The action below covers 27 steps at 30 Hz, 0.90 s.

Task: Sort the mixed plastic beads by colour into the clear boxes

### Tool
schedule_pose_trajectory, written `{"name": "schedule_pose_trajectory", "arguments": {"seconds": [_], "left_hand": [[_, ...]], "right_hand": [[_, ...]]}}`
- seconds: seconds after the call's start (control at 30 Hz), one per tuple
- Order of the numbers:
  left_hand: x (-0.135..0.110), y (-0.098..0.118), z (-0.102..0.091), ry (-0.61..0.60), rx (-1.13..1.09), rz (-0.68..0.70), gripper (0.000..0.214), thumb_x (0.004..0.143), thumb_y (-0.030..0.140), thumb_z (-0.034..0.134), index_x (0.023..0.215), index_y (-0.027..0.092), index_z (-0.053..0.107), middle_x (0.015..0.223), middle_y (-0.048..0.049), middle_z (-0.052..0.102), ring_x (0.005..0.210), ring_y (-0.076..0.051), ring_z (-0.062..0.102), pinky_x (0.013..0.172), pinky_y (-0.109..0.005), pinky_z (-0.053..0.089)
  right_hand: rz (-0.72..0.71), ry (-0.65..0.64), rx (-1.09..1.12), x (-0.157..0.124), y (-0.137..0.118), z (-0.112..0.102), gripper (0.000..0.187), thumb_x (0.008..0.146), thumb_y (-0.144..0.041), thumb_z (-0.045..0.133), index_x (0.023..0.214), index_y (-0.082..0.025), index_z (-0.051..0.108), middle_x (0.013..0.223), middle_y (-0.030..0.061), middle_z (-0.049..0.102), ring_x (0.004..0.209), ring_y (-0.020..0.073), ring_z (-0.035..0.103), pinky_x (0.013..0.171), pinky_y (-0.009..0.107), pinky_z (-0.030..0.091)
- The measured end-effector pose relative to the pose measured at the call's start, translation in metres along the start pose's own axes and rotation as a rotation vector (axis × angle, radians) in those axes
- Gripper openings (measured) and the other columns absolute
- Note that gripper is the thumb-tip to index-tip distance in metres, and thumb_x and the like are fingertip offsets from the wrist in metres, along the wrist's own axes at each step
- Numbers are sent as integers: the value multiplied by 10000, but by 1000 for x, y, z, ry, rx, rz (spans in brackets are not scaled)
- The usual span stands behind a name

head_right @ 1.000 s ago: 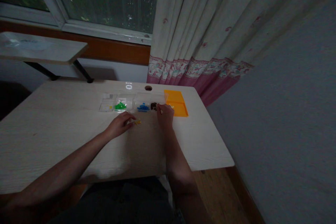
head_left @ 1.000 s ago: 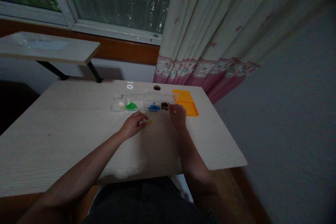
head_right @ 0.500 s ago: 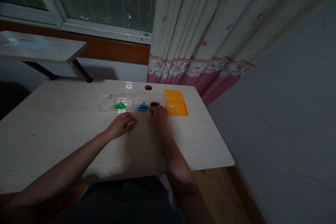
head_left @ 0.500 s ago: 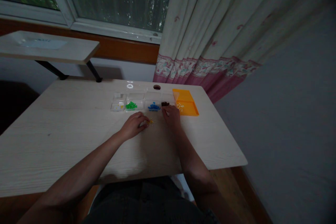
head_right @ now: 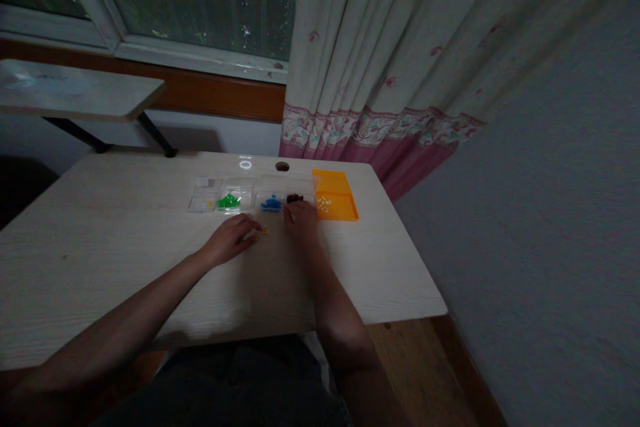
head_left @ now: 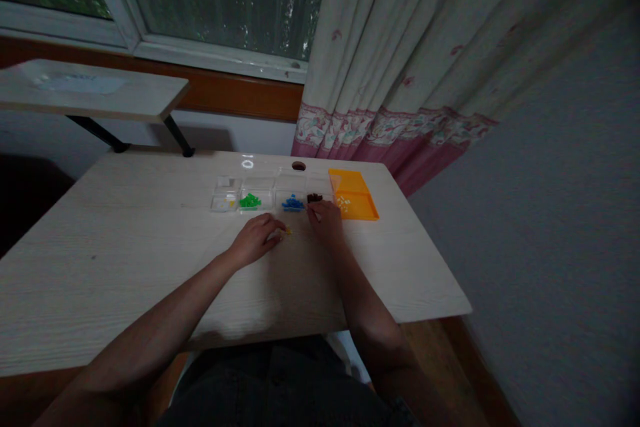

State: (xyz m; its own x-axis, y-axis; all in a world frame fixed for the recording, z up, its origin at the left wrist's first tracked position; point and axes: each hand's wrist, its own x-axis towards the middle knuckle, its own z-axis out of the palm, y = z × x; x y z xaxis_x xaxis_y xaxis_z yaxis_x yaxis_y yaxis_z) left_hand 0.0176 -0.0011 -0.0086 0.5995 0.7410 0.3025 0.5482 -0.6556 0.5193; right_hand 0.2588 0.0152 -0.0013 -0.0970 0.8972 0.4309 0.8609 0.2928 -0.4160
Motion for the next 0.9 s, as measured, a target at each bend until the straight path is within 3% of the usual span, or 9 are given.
{"name": "schedule_pose_trajectory", "arguments": {"seconds": [0.3, 0.57, 0.7, 0.9], "left_hand": [[2, -2, 7, 70, 4, -133, 175, 906, 252, 585, 1063, 177, 594, 981, -69, 569, 871, -202, 575, 805, -336, 482], [2, 5, 4, -39, 158, 57, 379, 937, 366, 554, 1305, 287, 599, 998, -74, 560, 922, -216, 553, 835, -347, 445], [2, 5, 6, -48, 212, 88, 334, 961, 379, 510, 1261, 317, 643, 963, -68, 553, 883, -202, 544, 803, -335, 433], [1, 3, 7, -38, 189, 69, 290, 959, 390, 517, 1167, 264, 676, 962, -76, 569, 915, -212, 566, 812, -334, 438]], "right_hand": [[-9, 21, 18, -2, -1, 3, 244, 947, -289, 523, 950, -222, 758, 948, 70, 743, 943, 194, 646, 893, 332, 462], [-18, 5, 19, -2, -3, 2, 259, 955, -314, 520, 952, -219, 762, 937, 74, 736, 927, 199, 640, 883, 328, 458], [-13, 8, 12, -2, -5, 2, 247, 955, -302, 523, 970, -225, 757, 950, 78, 733, 942, 200, 643, 893, 332, 455], [-19, 14, 17, -3, -4, 4, 244, 951, -308, 530, 972, -223, 758, 946, 69, 739, 943, 197, 647, 911, 336, 453]]}}
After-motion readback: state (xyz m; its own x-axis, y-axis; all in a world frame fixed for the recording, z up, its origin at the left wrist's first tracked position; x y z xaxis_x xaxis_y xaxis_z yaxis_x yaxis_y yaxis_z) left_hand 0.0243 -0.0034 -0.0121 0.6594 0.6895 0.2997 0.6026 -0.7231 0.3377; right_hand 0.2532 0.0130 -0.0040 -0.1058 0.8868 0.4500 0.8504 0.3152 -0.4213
